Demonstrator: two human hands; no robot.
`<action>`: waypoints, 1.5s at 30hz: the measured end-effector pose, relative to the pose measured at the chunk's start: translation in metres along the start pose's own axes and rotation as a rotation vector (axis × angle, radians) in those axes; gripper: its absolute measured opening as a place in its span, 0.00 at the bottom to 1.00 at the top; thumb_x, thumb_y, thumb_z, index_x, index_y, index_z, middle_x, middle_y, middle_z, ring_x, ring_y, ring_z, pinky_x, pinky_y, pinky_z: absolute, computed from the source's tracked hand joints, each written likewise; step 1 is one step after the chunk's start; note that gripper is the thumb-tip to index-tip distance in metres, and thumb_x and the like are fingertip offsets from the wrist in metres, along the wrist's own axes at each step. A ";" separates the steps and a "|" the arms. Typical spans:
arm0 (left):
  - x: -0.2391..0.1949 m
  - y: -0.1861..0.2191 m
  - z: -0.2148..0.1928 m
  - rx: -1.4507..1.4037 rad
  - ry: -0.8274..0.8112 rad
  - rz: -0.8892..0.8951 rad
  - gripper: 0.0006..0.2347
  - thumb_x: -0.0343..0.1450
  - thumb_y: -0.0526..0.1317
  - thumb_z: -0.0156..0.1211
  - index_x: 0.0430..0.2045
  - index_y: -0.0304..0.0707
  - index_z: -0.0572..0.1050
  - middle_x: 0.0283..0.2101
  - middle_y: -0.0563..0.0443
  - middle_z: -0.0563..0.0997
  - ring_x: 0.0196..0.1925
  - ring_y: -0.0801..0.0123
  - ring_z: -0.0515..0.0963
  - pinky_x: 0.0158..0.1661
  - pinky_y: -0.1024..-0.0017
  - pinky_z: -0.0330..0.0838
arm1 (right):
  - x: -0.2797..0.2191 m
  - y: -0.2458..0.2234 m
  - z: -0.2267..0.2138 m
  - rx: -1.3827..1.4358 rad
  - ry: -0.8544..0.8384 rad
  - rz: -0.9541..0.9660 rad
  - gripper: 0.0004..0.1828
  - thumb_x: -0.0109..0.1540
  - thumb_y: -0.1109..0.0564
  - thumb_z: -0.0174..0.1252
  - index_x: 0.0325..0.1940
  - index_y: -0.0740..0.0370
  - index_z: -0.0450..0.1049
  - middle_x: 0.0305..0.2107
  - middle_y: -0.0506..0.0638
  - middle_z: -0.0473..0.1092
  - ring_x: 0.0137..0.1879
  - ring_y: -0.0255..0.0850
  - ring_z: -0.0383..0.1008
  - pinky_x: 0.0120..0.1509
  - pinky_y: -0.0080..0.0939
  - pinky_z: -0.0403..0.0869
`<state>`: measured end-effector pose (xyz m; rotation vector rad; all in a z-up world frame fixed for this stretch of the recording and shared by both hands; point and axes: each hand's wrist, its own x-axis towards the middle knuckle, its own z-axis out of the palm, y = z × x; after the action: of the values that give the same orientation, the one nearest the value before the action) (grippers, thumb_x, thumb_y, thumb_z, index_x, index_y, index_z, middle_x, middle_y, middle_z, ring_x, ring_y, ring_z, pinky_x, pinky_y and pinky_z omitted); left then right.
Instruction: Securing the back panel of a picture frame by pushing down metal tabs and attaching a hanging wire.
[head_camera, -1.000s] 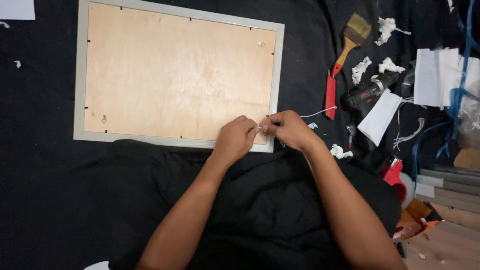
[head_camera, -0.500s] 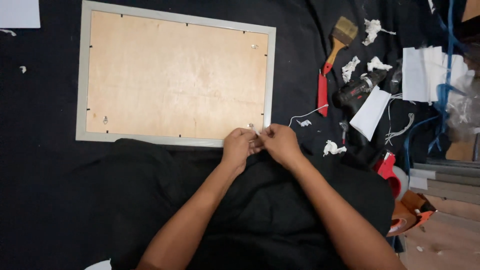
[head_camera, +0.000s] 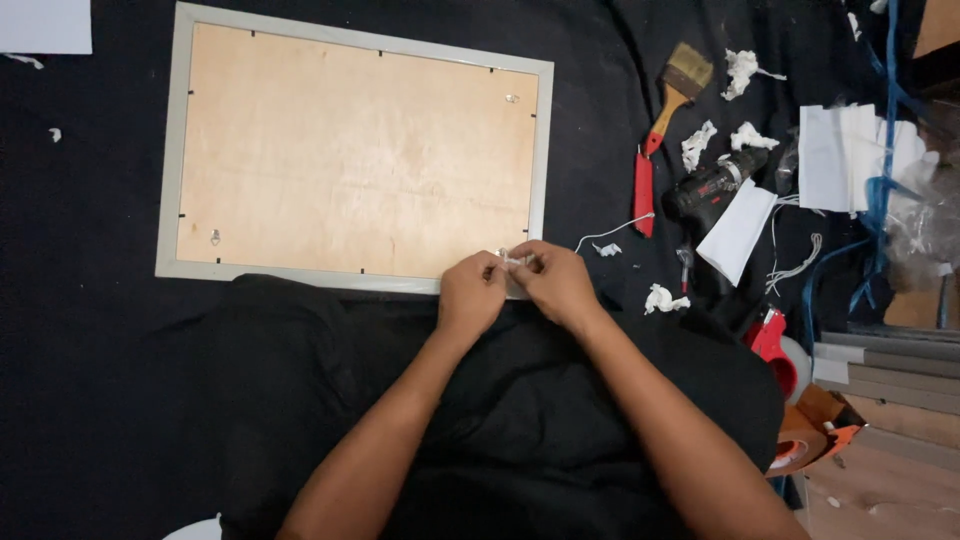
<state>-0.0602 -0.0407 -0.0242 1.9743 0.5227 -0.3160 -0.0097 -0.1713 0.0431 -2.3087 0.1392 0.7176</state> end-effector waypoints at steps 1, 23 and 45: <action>0.002 -0.002 -0.001 -0.001 0.003 0.000 0.09 0.71 0.45 0.56 0.37 0.49 0.83 0.39 0.45 0.85 0.47 0.49 0.83 0.48 0.57 0.78 | 0.002 0.001 0.000 -0.001 -0.001 -0.002 0.15 0.58 0.51 0.64 0.48 0.55 0.82 0.27 0.55 0.78 0.38 0.49 0.81 0.42 0.48 0.78; -0.015 0.000 0.010 -0.097 0.102 0.070 0.12 0.66 0.44 0.67 0.41 0.40 0.82 0.38 0.40 0.83 0.46 0.47 0.82 0.46 0.58 0.77 | 0.032 0.037 0.030 0.632 -0.138 0.259 0.14 0.60 0.60 0.60 0.44 0.75 0.76 0.24 0.55 0.73 0.27 0.40 0.77 0.27 0.33 0.78; -0.003 -0.015 0.026 0.009 -0.178 0.010 0.14 0.66 0.50 0.59 0.28 0.38 0.80 0.31 0.40 0.83 0.45 0.44 0.83 0.41 0.57 0.78 | 0.035 0.039 0.034 0.159 0.025 0.171 0.14 0.51 0.52 0.67 0.33 0.64 0.83 0.27 0.61 0.76 0.35 0.50 0.77 0.34 0.50 0.75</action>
<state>-0.0703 -0.0591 -0.0463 1.9342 0.3971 -0.4834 -0.0075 -0.1741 -0.0191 -2.1715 0.3948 0.7354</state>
